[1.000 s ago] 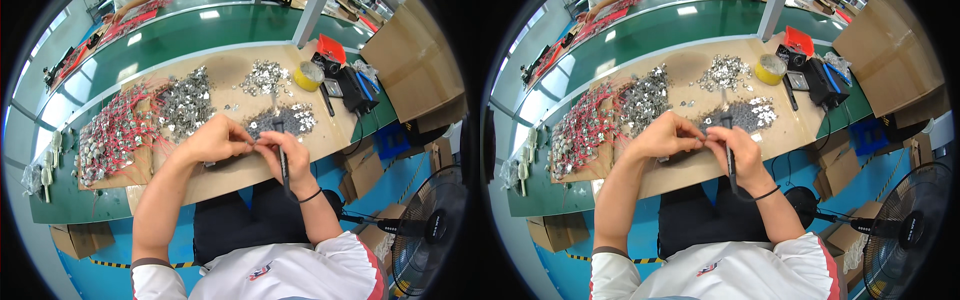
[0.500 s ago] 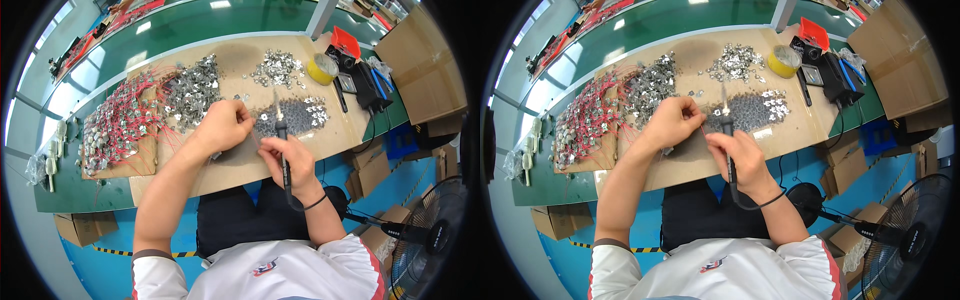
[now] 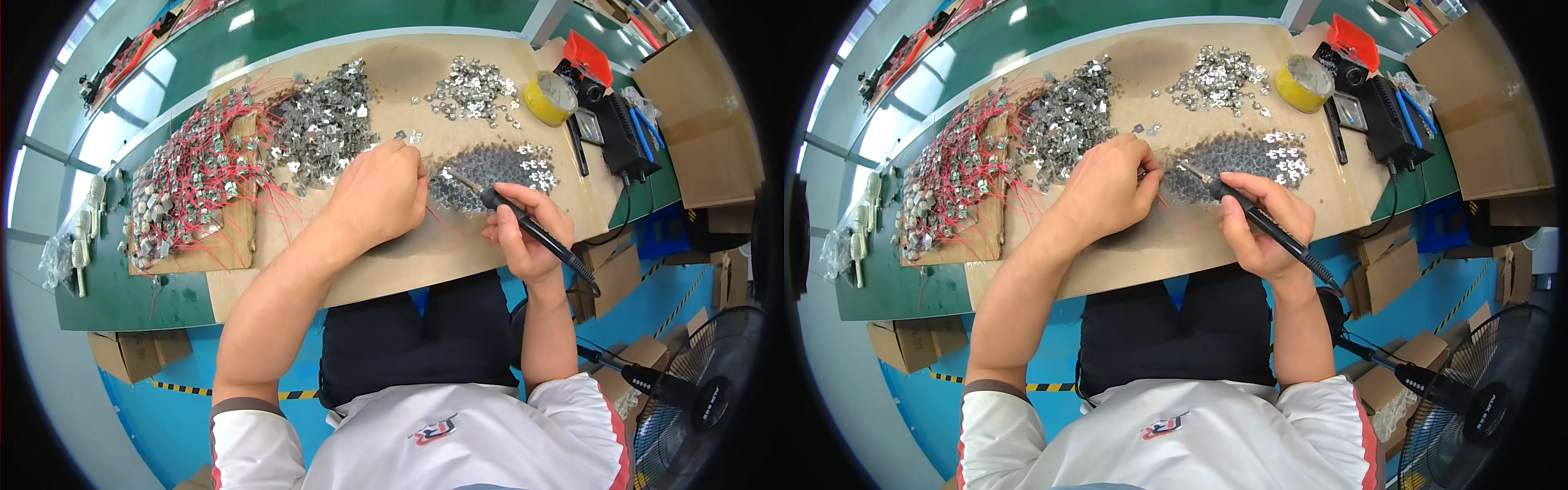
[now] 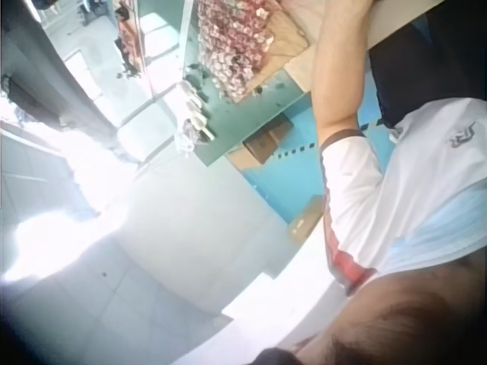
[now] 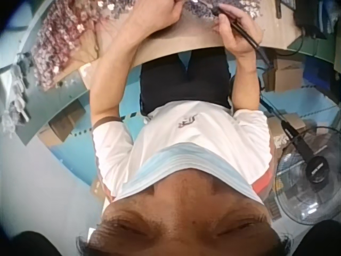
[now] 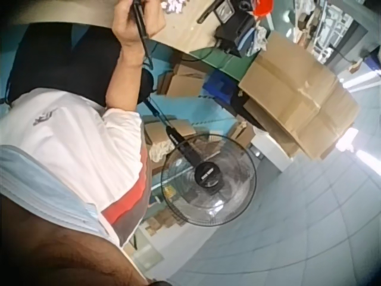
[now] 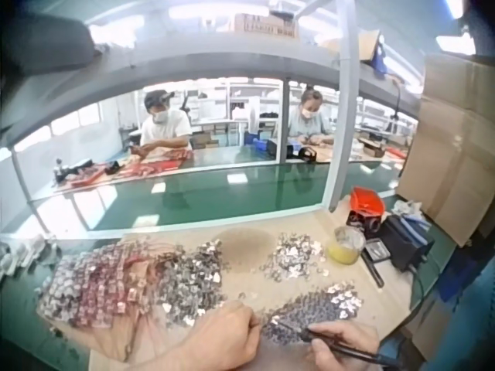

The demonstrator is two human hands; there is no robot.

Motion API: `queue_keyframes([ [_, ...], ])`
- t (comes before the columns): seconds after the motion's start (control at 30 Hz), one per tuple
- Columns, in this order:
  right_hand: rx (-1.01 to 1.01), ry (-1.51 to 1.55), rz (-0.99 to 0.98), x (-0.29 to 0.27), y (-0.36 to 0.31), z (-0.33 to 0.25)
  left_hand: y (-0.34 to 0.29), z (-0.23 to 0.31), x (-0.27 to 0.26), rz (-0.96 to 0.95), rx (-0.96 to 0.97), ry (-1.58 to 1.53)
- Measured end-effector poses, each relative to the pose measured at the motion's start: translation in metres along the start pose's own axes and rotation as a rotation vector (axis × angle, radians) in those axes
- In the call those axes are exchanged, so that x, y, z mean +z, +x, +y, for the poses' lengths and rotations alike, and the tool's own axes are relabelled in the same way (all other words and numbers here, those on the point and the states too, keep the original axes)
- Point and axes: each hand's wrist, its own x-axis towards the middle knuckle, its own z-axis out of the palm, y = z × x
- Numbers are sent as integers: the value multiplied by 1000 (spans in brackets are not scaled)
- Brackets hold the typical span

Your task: Soldering electronic components onto small circuit boards at an assembly workbench.

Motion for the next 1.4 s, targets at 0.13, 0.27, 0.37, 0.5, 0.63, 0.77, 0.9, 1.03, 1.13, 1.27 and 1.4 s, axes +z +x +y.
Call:
queue_keyframes([
  [0.13,-34,-46,-11,-1,4,2,2,2,-2,-43,-19,-32],
  [0.27,-61,-74,-60,-1,4,8,2,2,-2,-39,-34,-37],
  [0.37,-55,-88,-70,-4,3,4,2,4,-1,-30,-28,-34],
  [0.5,17,35,-1,-2,-2,1,3,6,-2,-18,-40,-55],
  [0.63,-51,-17,-32,-4,0,6,2,5,1,-7,-36,-37],
  [0.77,-45,-33,-51,-5,1,4,2,5,2,4,-31,-26],
  [0.9,-44,-52,-63,-5,2,7,2,3,4,7,-36,-14],
  [1.03,-58,-69,-60,-7,4,4,3,6,5,5,-19,-15],
  [1.13,-57,-36,-32,-5,3,5,3,7,4,-4,-34,11],
  [1.27,-57,-73,-61,-6,2,6,2,6,6,-7,-40,8],
  [1.4,-57,-81,-53,-7,3,3,3,8,5,-6,-11,32],
])
